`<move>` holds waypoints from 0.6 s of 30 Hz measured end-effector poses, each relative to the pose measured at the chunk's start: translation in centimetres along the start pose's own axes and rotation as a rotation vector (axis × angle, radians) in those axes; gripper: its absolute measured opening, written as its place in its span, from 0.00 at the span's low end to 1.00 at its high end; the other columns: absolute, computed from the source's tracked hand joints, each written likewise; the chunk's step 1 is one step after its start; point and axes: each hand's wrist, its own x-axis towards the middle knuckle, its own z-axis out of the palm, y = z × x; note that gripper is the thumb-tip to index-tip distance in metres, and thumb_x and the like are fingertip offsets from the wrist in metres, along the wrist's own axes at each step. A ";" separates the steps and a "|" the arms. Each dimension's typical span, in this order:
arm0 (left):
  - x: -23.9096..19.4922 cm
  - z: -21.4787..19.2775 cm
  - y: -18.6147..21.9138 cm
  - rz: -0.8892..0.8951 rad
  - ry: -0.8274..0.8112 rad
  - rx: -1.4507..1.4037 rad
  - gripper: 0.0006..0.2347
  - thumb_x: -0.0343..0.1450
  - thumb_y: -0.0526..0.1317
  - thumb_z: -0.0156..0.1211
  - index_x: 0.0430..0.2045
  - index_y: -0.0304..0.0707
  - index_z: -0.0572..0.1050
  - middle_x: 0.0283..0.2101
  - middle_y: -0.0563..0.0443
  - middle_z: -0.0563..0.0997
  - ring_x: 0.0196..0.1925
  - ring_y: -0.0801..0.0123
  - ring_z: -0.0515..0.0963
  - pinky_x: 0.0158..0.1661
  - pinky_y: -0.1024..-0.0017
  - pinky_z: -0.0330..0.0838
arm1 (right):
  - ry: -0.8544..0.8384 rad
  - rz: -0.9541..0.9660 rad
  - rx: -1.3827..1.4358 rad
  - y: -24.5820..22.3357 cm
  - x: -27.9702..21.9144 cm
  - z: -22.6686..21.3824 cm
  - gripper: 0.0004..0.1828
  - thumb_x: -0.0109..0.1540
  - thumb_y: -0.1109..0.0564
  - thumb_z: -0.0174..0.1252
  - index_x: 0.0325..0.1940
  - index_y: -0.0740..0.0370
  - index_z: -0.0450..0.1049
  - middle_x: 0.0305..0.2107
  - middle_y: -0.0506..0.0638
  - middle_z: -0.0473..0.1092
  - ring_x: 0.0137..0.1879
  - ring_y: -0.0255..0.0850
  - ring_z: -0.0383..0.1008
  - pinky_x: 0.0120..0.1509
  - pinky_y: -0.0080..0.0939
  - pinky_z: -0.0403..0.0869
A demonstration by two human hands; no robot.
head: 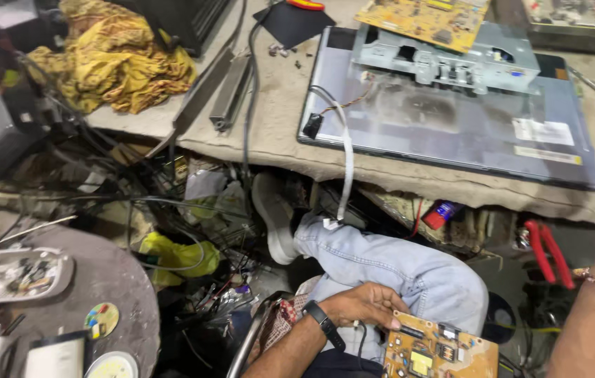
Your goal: The person sits with a circuit board on their lap and uses pliers to remove a component, then uses a soldering iron to work on the board. They flip the board over and continue soldering, then place the board on the table and gesture while holding it.
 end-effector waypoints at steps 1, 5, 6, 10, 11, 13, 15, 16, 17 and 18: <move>0.0 0.4 -0.1 -0.019 0.015 0.002 0.17 0.69 0.30 0.69 0.50 0.24 0.74 0.46 0.42 0.83 0.46 0.68 0.83 0.50 0.73 0.78 | 0.043 -0.034 -0.279 -1.3 -0.9 -2.3 0.26 0.74 0.38 0.46 0.57 0.63 0.72 0.46 0.59 0.74 0.47 0.51 0.74 0.55 0.53 0.72; 1.0 0.2 0.7 -0.017 0.013 0.035 0.15 0.67 0.28 0.68 0.48 0.24 0.75 0.45 0.43 0.83 0.46 0.70 0.83 0.51 0.73 0.79 | -0.326 -0.368 0.744 -7.7 -6.1 -7.1 0.25 0.78 0.47 0.49 0.77 0.55 0.59 0.71 0.42 0.62 0.76 0.35 0.59 0.80 0.52 0.60; 1.0 0.1 0.8 -0.044 0.037 0.046 0.15 0.67 0.28 0.68 0.47 0.24 0.75 0.45 0.42 0.84 0.45 0.69 0.84 0.51 0.72 0.79 | -0.306 -0.353 0.821 -9.0 -7.5 -6.9 0.25 0.76 0.49 0.50 0.77 0.55 0.61 0.68 0.43 0.64 0.75 0.36 0.62 0.79 0.53 0.62; 0.7 0.7 0.4 -0.107 0.045 -0.014 0.15 0.66 0.27 0.67 0.45 0.24 0.75 0.44 0.42 0.85 0.45 0.68 0.85 0.51 0.71 0.80 | -0.278 -0.112 0.937 -10.6 -8.8 -3.3 0.20 0.73 0.56 0.55 0.70 0.58 0.69 0.62 0.45 0.68 0.70 0.41 0.64 0.72 0.62 0.66; 0.9 0.9 0.7 -0.100 0.043 -0.009 0.14 0.66 0.27 0.67 0.45 0.24 0.75 0.43 0.42 0.84 0.44 0.68 0.84 0.51 0.70 0.80 | -0.311 0.006 0.962 -10.9 -8.4 -2.6 0.18 0.71 0.57 0.57 0.66 0.57 0.70 0.62 0.45 0.70 0.70 0.43 0.65 0.74 0.67 0.67; 1.1 1.1 1.3 -0.098 0.036 -0.005 0.14 0.66 0.27 0.67 0.45 0.23 0.75 0.43 0.42 0.85 0.44 0.69 0.84 0.50 0.70 0.80 | -0.294 -0.026 0.990 -11.7 -8.3 -2.3 0.17 0.70 0.56 0.57 0.64 0.58 0.72 0.60 0.45 0.71 0.73 0.43 0.66 0.75 0.67 0.68; 1.1 1.1 1.5 -0.106 0.035 -0.012 0.14 0.66 0.27 0.66 0.45 0.23 0.75 0.43 0.42 0.85 0.44 0.69 0.84 0.50 0.71 0.80 | -0.320 -0.118 0.988 -13.0 -8.7 -2.9 0.16 0.71 0.56 0.57 0.63 0.59 0.72 0.59 0.45 0.71 0.72 0.42 0.64 0.73 0.66 0.66; 1.2 0.8 1.6 -0.101 0.036 0.003 0.14 0.66 0.27 0.66 0.45 0.23 0.75 0.43 0.42 0.85 0.44 0.70 0.84 0.50 0.71 0.80 | -0.325 -0.179 0.966 -13.8 -8.7 -3.2 0.16 0.71 0.56 0.56 0.63 0.60 0.73 0.58 0.45 0.70 0.71 0.41 0.62 0.72 0.66 0.64; 1.2 0.8 1.4 -0.104 0.040 0.012 0.14 0.66 0.27 0.66 0.45 0.23 0.75 0.43 0.42 0.85 0.44 0.70 0.84 0.50 0.72 0.79 | -0.323 -0.230 0.944 -14.7 -8.9 -3.7 0.16 0.71 0.56 0.56 0.63 0.60 0.73 0.57 0.45 0.68 0.69 0.41 0.59 0.71 0.65 0.63; 1.0 0.8 1.1 -0.106 0.044 0.022 0.14 0.67 0.27 0.65 0.45 0.23 0.75 0.43 0.42 0.85 0.44 0.70 0.84 0.50 0.72 0.79 | -0.302 -0.236 0.923 -15.6 -8.3 -3.6 0.15 0.70 0.56 0.56 0.61 0.59 0.74 0.56 0.45 0.67 0.71 0.42 0.59 0.70 0.67 0.62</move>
